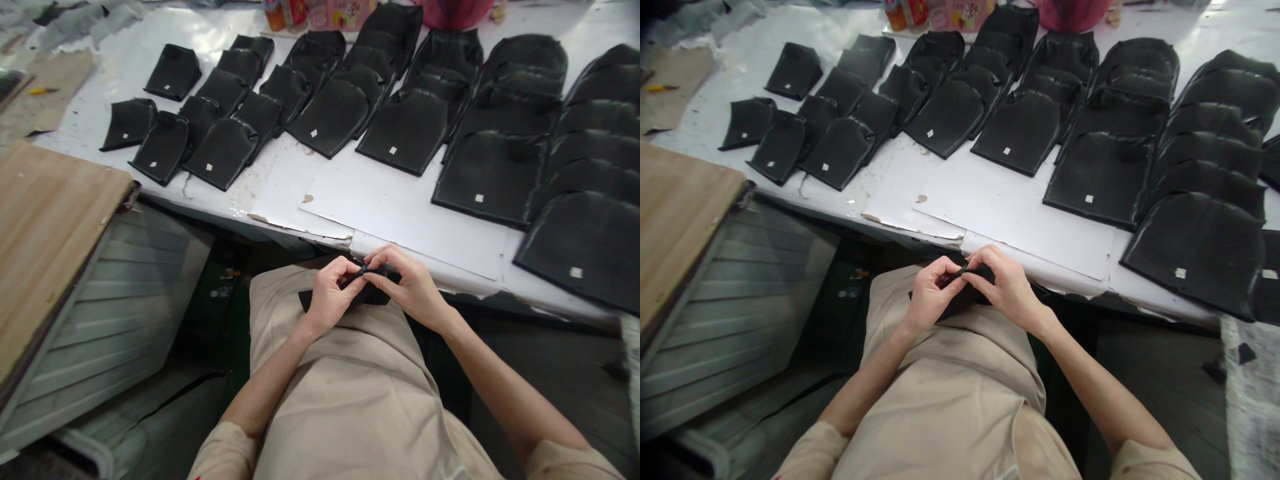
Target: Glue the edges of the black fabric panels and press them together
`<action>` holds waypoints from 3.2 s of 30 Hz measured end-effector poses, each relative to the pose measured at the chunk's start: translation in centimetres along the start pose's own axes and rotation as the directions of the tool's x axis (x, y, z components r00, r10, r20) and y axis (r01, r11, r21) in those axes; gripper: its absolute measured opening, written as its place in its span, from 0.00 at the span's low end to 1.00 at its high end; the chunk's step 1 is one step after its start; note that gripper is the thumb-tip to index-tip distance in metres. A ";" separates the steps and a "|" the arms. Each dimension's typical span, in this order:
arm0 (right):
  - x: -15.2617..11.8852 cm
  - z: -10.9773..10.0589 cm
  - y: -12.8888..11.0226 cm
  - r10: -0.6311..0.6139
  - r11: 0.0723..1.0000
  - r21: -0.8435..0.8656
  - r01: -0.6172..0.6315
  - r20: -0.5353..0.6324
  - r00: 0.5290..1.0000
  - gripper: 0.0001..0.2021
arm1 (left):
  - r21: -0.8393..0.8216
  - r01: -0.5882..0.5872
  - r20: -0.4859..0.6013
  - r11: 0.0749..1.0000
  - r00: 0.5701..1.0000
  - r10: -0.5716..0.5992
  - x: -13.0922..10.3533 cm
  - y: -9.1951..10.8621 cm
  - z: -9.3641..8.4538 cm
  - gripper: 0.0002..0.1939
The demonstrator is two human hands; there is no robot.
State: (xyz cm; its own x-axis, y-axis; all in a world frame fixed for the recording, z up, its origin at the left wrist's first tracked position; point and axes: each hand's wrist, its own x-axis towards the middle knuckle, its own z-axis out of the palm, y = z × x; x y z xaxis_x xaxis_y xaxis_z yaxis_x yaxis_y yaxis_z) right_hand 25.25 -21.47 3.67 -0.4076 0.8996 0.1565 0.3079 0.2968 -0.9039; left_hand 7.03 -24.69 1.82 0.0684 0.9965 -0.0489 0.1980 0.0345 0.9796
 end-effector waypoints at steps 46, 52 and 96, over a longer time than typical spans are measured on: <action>-0.2 0.9 -1.2 0.017 0.989 0.150 -0.017 -0.002 1.000 0.05 | -0.218 0.342 0.293 0.914 0.916 -0.273 1.4 2.8 -3.7 0.16; -0.1 1.6 -1.0 -0.040 0.997 0.065 0.043 -0.039 0.998 0.05 | -0.036 0.195 0.169 0.980 0.968 -0.186 1.2 3.2 -3.6 0.12; 0.0 2.5 -1.3 0.055 0.978 0.205 -0.042 -0.057 0.997 0.05 | 0.055 -0.036 0.226 0.998 0.974 0.023 0.6 1.9 -3.8 0.10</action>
State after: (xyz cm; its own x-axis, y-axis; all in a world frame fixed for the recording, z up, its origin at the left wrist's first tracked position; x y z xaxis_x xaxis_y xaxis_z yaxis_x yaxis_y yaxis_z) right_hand 22.71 -22.61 3.84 -0.3404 0.9314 0.1289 0.1424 0.1866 -0.9721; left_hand 3.72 -23.69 4.43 0.2921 0.9538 -0.0696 0.2487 -0.0055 0.9686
